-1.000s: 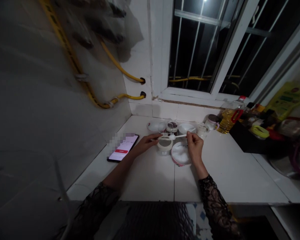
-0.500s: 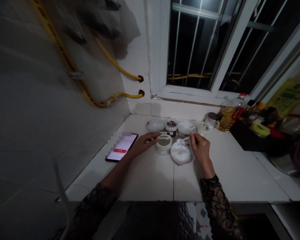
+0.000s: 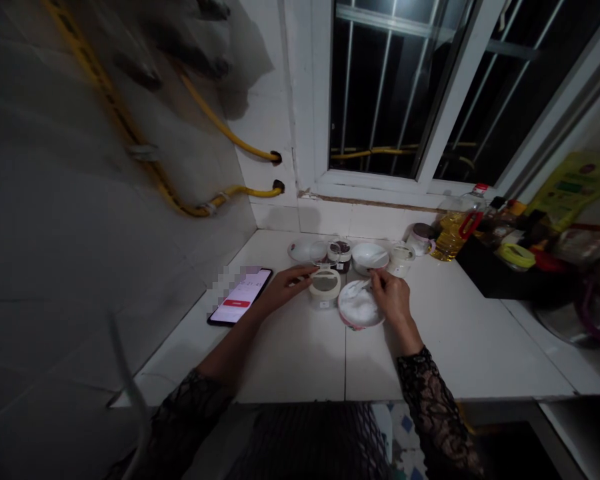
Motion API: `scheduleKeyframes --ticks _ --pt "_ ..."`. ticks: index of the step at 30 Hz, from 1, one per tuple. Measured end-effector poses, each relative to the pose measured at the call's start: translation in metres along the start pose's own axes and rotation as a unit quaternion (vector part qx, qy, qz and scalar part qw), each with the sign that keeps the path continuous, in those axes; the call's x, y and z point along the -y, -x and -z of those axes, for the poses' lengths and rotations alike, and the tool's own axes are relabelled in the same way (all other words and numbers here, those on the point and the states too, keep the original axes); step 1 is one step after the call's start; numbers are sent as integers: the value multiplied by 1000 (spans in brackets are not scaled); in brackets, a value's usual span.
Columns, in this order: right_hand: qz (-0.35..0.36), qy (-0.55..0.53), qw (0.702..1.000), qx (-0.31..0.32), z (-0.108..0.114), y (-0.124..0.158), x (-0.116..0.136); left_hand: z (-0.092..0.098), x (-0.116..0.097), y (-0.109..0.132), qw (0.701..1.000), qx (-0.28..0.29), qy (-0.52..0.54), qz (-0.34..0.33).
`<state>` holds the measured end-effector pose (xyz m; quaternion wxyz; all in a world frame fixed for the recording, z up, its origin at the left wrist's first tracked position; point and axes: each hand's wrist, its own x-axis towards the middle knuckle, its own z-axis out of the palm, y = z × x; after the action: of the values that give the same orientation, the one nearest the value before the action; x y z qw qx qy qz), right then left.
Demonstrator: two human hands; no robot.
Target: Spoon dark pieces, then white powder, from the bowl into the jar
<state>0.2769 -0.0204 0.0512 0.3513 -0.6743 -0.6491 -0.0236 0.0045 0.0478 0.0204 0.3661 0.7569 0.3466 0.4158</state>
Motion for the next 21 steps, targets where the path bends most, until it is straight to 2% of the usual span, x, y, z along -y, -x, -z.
scheduleKeyframes --ticks 9,16,21 --pt "-8 13 1000 -6 -3 0 3 0 -1 -1 1000 -2 0 5" --pt "38 10 999 -33 4 1 2 0 0 -1 1000 -1 1 2" --pt "24 -3 1000 1 -1 1 1 0 1 -1 1000 -4 4 4"
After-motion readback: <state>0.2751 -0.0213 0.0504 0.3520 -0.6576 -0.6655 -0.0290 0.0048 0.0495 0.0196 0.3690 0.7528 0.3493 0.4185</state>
